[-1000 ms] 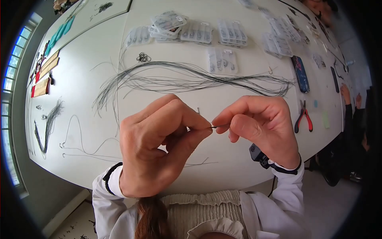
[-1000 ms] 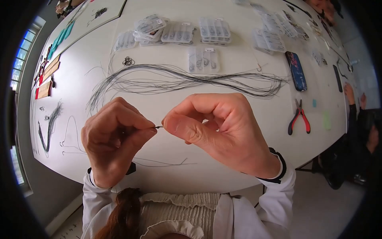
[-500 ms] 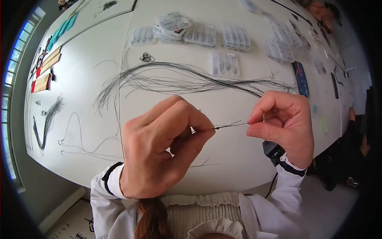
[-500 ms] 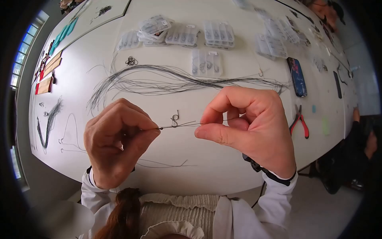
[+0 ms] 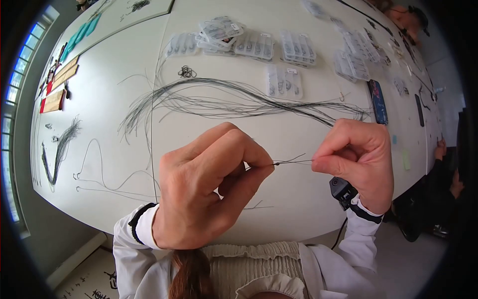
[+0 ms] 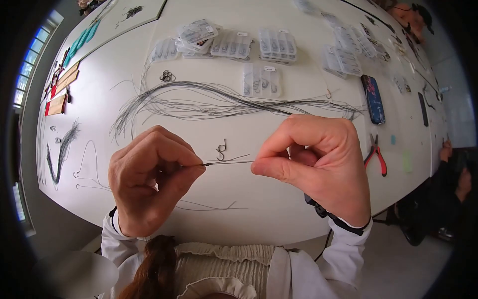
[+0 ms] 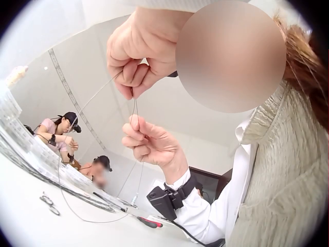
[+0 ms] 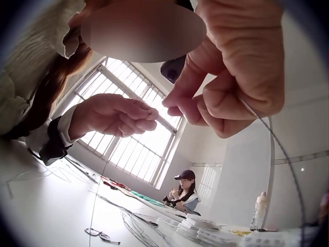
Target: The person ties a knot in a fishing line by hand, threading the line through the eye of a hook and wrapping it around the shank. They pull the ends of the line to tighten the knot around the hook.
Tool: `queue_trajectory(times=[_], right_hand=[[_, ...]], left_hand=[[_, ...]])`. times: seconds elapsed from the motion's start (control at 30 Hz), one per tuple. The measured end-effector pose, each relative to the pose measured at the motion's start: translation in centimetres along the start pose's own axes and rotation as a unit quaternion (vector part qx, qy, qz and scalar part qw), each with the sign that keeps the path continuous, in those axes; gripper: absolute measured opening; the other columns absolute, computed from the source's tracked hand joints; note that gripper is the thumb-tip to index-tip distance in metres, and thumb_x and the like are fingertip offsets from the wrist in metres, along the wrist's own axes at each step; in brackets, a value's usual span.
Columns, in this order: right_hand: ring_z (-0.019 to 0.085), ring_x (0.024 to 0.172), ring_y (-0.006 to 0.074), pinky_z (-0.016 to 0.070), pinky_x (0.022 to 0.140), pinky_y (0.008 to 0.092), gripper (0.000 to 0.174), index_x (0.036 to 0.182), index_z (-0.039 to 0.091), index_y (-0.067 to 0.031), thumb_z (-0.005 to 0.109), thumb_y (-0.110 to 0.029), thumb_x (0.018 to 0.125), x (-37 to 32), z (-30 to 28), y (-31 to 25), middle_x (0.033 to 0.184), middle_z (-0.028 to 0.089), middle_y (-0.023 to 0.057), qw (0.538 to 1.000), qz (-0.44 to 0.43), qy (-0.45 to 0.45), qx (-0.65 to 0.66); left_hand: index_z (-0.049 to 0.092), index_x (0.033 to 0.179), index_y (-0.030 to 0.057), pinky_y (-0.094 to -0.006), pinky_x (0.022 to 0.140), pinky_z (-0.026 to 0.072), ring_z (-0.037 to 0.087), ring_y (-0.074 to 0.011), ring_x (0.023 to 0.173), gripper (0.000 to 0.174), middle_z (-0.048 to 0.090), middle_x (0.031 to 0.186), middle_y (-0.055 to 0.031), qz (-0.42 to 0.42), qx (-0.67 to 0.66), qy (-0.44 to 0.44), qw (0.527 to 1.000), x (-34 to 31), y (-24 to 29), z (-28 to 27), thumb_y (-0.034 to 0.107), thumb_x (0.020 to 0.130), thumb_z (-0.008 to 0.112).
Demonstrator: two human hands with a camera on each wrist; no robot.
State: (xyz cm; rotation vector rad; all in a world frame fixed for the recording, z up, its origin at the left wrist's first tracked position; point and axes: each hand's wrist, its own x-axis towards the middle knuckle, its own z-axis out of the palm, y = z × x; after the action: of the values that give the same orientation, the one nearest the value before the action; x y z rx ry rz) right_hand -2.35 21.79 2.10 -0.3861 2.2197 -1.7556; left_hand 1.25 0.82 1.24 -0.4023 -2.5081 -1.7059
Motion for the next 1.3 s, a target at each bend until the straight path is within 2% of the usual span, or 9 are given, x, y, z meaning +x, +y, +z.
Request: queue_trajectory(times=[0.2,0.27,0.3,0.37,0.47,0.6,0.67,0.77,1.3], right_hand=[[0.040,0.055,0.0016,0.0266,0.046,0.0182,0.013,0.074,0.066,-0.0038,0.073,0.001,0.065,-0.1,-0.4,0.0,0.068,0.059,-0.0009,0.999,-0.001,-0.023,-0.028],[0.054,0.072,0.0094,0.0391,0.061,0.0216,0.033,0.088,0.065,-0.0014,0.078,-0.002,0.057,0.2,-0.1,-0.9,0.082,0.061,0.0044,0.991,-0.007,-0.050,-0.121],[0.054,0.072,0.0094,0.0391,0.061,0.0216,0.033,0.088,0.065,-0.0014,0.078,-0.002,0.057,0.5,0.0,-0.8,0.082,0.061,0.0044,0.991,-0.007,-0.050,-0.121],[0.056,0.084,0.0142,0.0412,0.072,0.0257,0.047,0.098,0.063,-0.0026,0.081,-0.008,0.055,0.9,0.5,-0.2,0.090,0.061,0.0059,0.981,-0.153,-0.013,-0.116],[0.057,0.085,0.0175,0.0412,0.077,0.0275,0.039,0.093,0.064,-0.0012,0.079,-0.007,0.057,1.0,1.3,0.6,0.089,0.061,0.0080,0.984,-0.166,-0.044,-0.038],[0.057,0.083,0.0161,0.0416,0.075,0.0273,0.027,0.086,0.065,0.0004,0.075,-0.003,0.062,0.6,2.0,1.3,0.084,0.062,0.0080,0.992,-0.091,-0.091,0.007],[0.059,0.073,0.0144,0.0440,0.069,0.0257,0.014,0.080,0.065,-0.0007,0.072,-0.010,0.072,0.6,2.2,1.4,0.075,0.064,0.0063,0.994,-0.040,-0.087,0.043],[0.058,0.068,0.0126,0.0433,0.064,0.0250,0.010,0.077,0.064,0.0001,0.069,-0.008,0.074,0.7,2.4,1.9,0.071,0.063,0.0060,0.994,-0.065,-0.077,0.050],[0.055,0.070,0.0078,0.0406,0.066,0.0215,0.010,0.073,0.065,0.0009,0.067,-0.008,0.074,0.5,2.1,2.1,0.071,0.063,0.0042,0.991,-0.024,-0.052,0.122]], left_hand=[[0.057,0.072,-0.0010,-0.0191,0.046,0.0347,0.048,-0.0056,0.053,0.014,0.057,0.071,-0.0059,0.002,0.005,0.000,1.000,-0.1,0.0,0.0,-0.013,0.067,0.064],[0.057,0.071,-0.0008,-0.0191,0.046,0.0345,0.048,-0.0057,0.053,0.014,0.057,0.071,-0.0058,0.005,0.007,0.002,1.000,-0.1,0.1,0.0,-0.012,0.067,0.064],[0.058,0.071,-0.0006,-0.0192,0.046,0.0343,0.048,-0.0058,0.053,0.014,0.057,0.070,-0.0056,0.007,0.013,0.001,1.000,-0.1,0.1,0.0,-0.012,0.067,0.065],[0.058,0.071,-0.0004,-0.0192,0.046,0.0341,0.048,-0.0060,0.053,0.014,0.057,0.070,-0.0055,0.008,0.017,-0.002,1.000,-0.1,0.1,0.0,-0.012,0.066,0.065],[0.058,0.071,-0.0002,-0.0197,0.044,0.0340,0.049,-0.0066,0.052,0.014,0.057,0.069,-0.0055,0.023,0.035,-0.006,0.999,-0.2,0.0,0.1,-0.011,0.066,0.065],[0.059,0.072,-0.0002,-0.0206,0.042,0.0341,0.049,-0.0073,0.051,0.014,0.057,0.068,-0.0060,0.055,0.056,-0.008,0.997,-0.4,-0.4,0.4,-0.011,0.065,0.066],[0.059,0.072,-0.0001,-0.0208,0.042,0.0341,0.049,-0.0075,0.050,0.014,0.057,0.068,-0.0061,0.069,0.058,-0.003,0.996,-0.4,-0.5,0.6,-0.010,0.065,0.066],[0.059,0.073,0.0000,-0.0211,0.042,0.0344,0.048,-0.0077,0.050,0.014,0.057,0.069,-0.0059,0.072,0.065,0.001,0.995,-0.4,-0.4,0.8,-0.010,0.066,0.066],[0.055,0.092,-0.0007,-0.0171,0.046,0.0353,0.045,-0.0015,0.052,0.032,0.058,0.090,-0.0040,-0.071,-0.046,-0.033,0.996,-0.2,0.1,1.0,-0.009,0.065,0.071]])
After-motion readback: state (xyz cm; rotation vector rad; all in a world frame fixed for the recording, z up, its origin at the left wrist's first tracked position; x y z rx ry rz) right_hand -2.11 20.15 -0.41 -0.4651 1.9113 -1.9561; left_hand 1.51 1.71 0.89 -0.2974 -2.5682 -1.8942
